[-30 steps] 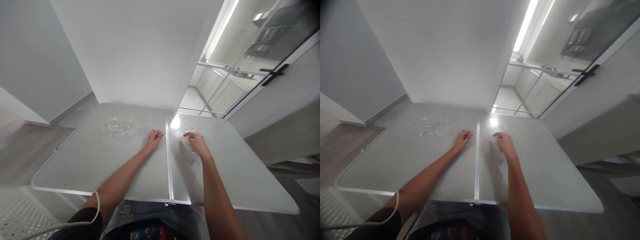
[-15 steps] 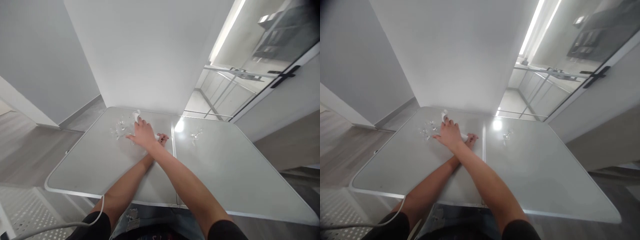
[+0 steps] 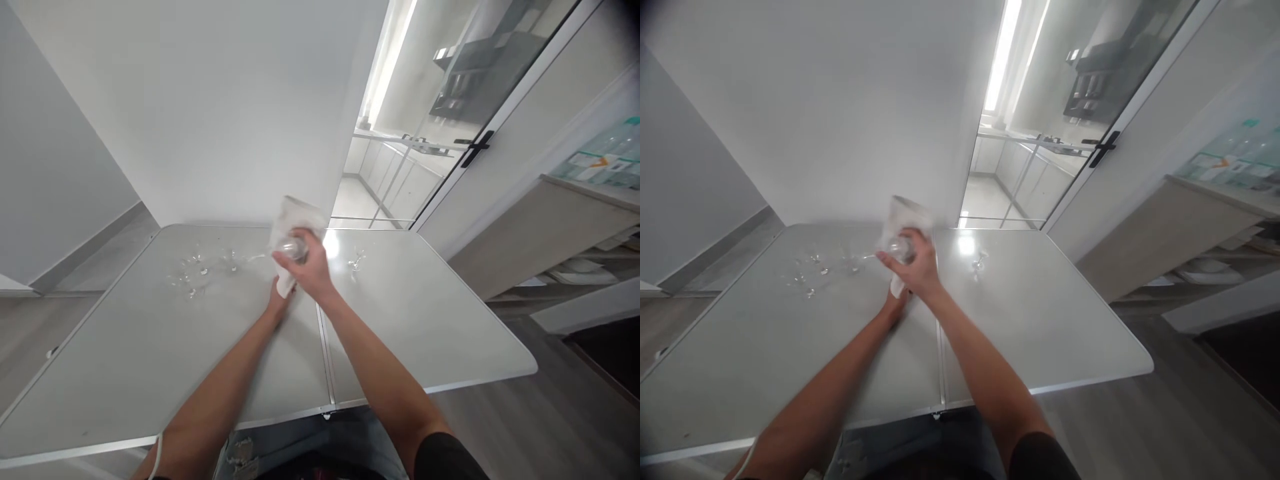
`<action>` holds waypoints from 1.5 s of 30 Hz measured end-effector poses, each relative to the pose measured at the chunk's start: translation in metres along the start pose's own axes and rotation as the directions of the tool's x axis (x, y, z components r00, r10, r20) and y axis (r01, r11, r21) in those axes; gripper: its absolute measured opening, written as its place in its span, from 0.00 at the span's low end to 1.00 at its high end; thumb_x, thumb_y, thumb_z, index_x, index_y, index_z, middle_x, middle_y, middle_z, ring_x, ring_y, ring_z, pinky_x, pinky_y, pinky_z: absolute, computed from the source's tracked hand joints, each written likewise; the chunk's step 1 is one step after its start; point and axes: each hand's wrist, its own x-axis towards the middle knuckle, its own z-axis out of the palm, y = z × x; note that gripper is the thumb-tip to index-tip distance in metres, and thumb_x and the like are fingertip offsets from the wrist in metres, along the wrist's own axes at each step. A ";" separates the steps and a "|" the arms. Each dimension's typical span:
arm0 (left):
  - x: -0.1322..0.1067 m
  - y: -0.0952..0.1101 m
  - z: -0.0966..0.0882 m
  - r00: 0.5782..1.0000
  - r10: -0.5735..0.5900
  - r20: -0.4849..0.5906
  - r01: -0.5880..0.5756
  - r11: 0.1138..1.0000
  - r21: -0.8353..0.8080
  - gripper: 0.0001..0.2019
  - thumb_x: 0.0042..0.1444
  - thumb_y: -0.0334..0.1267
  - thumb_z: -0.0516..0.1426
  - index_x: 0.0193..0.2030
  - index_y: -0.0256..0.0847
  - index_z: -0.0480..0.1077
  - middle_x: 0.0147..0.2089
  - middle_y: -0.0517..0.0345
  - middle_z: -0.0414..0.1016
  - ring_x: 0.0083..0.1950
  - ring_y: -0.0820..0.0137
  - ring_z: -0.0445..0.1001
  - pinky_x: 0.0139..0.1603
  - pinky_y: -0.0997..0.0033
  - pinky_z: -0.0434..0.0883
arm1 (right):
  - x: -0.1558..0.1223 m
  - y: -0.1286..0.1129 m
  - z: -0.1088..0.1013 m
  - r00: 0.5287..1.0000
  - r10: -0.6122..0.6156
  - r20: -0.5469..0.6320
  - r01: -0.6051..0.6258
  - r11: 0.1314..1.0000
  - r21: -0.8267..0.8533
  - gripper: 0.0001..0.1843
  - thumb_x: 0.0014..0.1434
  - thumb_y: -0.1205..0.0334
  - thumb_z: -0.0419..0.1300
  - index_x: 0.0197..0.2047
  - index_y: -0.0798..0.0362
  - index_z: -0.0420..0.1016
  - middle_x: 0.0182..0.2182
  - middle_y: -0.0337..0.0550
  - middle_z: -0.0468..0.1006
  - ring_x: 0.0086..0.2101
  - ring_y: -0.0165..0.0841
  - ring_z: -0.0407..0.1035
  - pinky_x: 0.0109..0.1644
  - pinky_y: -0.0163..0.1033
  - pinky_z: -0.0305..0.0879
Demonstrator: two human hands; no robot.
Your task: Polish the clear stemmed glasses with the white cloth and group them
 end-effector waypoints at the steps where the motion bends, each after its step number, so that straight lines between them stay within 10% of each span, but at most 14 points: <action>1: 0.000 0.003 -0.002 1.000 -0.019 -0.023 0.017 0.998 -0.061 0.22 0.65 0.59 0.49 0.41 0.42 0.72 0.34 0.54 0.74 0.35 0.67 0.72 0.36 0.65 0.72 | -0.002 0.005 -0.020 1.000 0.010 -0.026 -0.009 0.999 0.053 0.27 0.54 0.43 0.69 0.51 0.47 0.71 0.49 0.44 0.74 0.51 0.41 0.69 0.58 0.45 0.66; 6: 0.002 0.028 -0.011 0.981 -0.111 0.158 0.161 0.922 -0.352 0.34 0.59 0.73 0.41 0.33 0.42 0.68 0.32 0.50 0.73 0.31 0.67 0.73 0.34 0.64 0.74 | -0.019 0.044 -0.082 0.975 0.136 0.174 -0.162 0.976 0.143 0.24 0.50 0.47 0.72 0.46 0.49 0.75 0.43 0.41 0.76 0.45 0.40 0.70 0.49 0.41 0.67; 12: -0.016 0.043 -0.002 0.802 0.037 0.596 0.193 0.928 -0.317 0.34 0.50 0.69 0.61 0.47 0.38 0.73 0.39 0.44 0.79 0.41 0.58 0.79 0.51 0.54 0.74 | -0.044 0.089 -0.059 0.945 0.269 0.184 -0.315 0.900 0.302 0.22 0.51 0.48 0.71 0.45 0.50 0.76 0.41 0.40 0.76 0.38 0.35 0.70 0.43 0.38 0.67; 18: -0.015 0.033 0.008 0.935 0.022 0.353 0.027 0.991 -0.134 0.23 0.50 0.57 0.67 0.36 0.41 0.66 0.34 0.58 0.71 0.35 0.70 0.72 0.38 0.70 0.70 | -0.056 0.109 -0.033 0.928 0.370 0.034 -0.311 0.723 0.617 0.25 0.52 0.48 0.71 0.50 0.49 0.74 0.45 0.43 0.76 0.40 0.34 0.71 0.46 0.39 0.70; 27: -0.012 0.019 0.013 0.980 0.122 0.157 -0.123 0.992 -0.005 0.16 0.57 0.48 0.64 0.39 0.43 0.62 0.36 0.61 0.68 0.38 0.72 0.70 0.40 0.72 0.68 | -0.062 0.112 -0.018 0.920 0.385 0.074 -0.339 0.688 0.641 0.36 0.48 0.44 0.73 0.57 0.50 0.72 0.50 0.47 0.77 0.50 0.40 0.71 0.54 0.43 0.70; 31: -0.007 0.020 0.000 0.971 0.234 0.039 -0.238 0.957 0.164 0.13 0.58 0.46 0.63 0.43 0.44 0.67 0.36 0.61 0.71 0.37 0.70 0.72 0.42 0.69 0.68 | -0.054 0.117 -0.031 0.905 0.426 -0.008 -0.288 0.626 0.725 0.28 0.59 0.41 0.63 0.55 0.50 0.76 0.52 0.48 0.77 0.51 0.40 0.71 0.55 0.45 0.68; 37: -0.005 0.019 -0.011 0.901 0.431 -0.044 -0.364 0.808 0.463 0.14 0.57 0.47 0.65 0.45 0.46 0.72 0.34 0.61 0.78 0.35 0.68 0.76 0.47 0.62 0.65 | -0.049 0.123 -0.058 0.874 0.373 -0.312 -0.244 0.891 0.382 0.19 0.62 0.53 0.59 0.54 0.51 0.76 0.45 0.44 0.77 0.40 0.35 0.70 0.44 0.39 0.67; 45: -0.004 0.013 -0.013 0.786 0.605 0.131 -0.547 0.580 0.604 0.10 0.60 0.45 0.63 0.44 0.45 0.73 0.33 0.59 0.81 0.31 0.69 0.77 0.41 0.63 0.61 | -0.061 0.113 -0.065 0.987 0.144 0.064 -0.151 0.983 0.102 0.33 0.67 0.50 0.56 0.72 0.48 0.55 0.30 0.36 0.70 0.29 0.32 0.62 0.39 0.39 0.64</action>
